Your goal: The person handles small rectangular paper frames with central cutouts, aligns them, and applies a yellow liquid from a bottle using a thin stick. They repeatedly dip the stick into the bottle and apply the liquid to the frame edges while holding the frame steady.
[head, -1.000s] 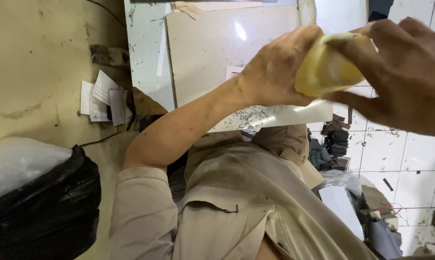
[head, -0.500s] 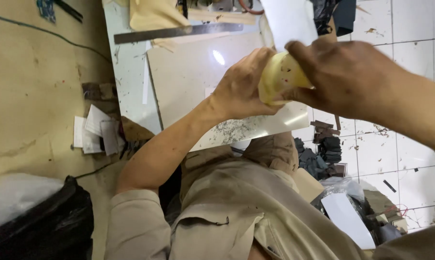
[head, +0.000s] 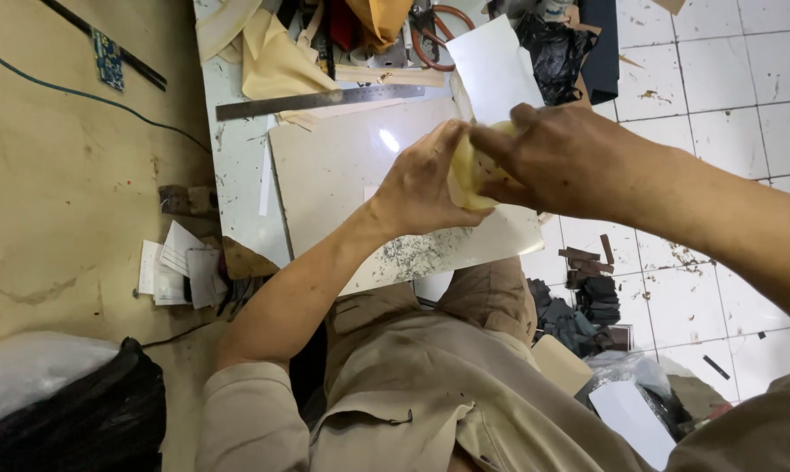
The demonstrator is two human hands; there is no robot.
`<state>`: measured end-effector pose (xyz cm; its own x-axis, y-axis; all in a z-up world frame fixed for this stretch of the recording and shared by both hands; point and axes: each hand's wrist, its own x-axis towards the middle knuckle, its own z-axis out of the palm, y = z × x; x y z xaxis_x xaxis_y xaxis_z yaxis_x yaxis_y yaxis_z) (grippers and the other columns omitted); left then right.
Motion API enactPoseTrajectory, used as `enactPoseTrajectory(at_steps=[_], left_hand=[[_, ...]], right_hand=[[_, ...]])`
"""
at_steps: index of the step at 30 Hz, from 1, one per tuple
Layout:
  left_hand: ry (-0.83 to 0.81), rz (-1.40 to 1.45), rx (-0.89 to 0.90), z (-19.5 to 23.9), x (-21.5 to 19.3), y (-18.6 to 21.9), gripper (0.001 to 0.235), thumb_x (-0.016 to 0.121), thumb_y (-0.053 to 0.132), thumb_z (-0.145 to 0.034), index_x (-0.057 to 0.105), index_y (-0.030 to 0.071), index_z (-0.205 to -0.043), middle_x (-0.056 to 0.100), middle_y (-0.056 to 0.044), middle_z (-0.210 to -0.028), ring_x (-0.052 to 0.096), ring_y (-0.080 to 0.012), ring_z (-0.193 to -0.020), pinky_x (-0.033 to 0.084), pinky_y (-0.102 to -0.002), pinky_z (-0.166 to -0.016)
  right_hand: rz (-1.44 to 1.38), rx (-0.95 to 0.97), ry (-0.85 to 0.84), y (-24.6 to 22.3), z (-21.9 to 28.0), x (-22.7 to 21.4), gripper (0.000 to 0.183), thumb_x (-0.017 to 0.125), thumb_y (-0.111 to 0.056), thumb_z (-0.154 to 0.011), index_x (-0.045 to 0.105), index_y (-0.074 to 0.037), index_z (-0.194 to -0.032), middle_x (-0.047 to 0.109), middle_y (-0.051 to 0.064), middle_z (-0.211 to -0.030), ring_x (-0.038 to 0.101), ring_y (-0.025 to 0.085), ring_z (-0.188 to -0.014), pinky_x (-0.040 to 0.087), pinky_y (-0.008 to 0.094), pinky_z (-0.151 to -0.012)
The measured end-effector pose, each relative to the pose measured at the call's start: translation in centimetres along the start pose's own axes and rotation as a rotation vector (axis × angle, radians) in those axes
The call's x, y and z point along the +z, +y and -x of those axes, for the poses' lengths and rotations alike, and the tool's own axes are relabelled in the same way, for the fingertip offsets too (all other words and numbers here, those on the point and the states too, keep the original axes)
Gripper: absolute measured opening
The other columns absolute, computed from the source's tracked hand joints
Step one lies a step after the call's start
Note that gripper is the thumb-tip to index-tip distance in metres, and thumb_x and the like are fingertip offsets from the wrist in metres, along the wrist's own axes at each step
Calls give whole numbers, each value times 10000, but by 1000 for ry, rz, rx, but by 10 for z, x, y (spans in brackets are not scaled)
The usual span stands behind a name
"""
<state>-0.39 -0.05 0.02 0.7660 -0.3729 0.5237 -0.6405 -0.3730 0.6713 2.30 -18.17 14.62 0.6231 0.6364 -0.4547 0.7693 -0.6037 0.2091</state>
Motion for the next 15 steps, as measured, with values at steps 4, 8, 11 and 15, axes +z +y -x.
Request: enactPoseTrajectory(at_steps=[4, 8, 11, 15], left_hand=[[-97, 67, -14, -5, -11, -3, 938, 937, 410, -715, 381, -22, -1335, 587, -155, -1102, 640, -286, -861, 625, -391, -694], [-199, 152, -110, -11, -33, 3, 943, 943, 404, -694, 391, 21, -1355, 605, -147, -1208, 681, -327, -993, 617, -429, -819], [-133, 84, 68, -8, -26, -15, 955, 852, 451, -849, 297, -46, -1445, 578, -201, -1149, 642, -353, -955, 623, -466, -782], [-156, 129, -15, -11, -35, 2, 922, 939, 383, -748, 358, 39, -1375, 569, -127, -1137, 615, -278, -942, 619, -381, -757]], right_hand=[[55, -275, 118, 12, 1, 5, 564, 658, -313, -885, 400, -293, -1386, 451, 116, -1207, 585, 308, -983, 629, 426, -756], [-319, -180, 28, 10, 6, -20, 796, 785, -485, -813, 416, -223, -1468, 300, 233, -1620, 434, 462, -1351, 445, 610, -1034], [-43, -33, 183, 0, -4, -7, 928, 591, -754, -870, 363, -149, -1535, 679, 207, -966, 716, 434, -594, 579, 564, -497], [-9, -47, 47, 2, -7, -7, 765, 522, -585, -977, 333, -149, -1576, 585, 187, -1069, 722, 406, -762, 647, 514, -583]])
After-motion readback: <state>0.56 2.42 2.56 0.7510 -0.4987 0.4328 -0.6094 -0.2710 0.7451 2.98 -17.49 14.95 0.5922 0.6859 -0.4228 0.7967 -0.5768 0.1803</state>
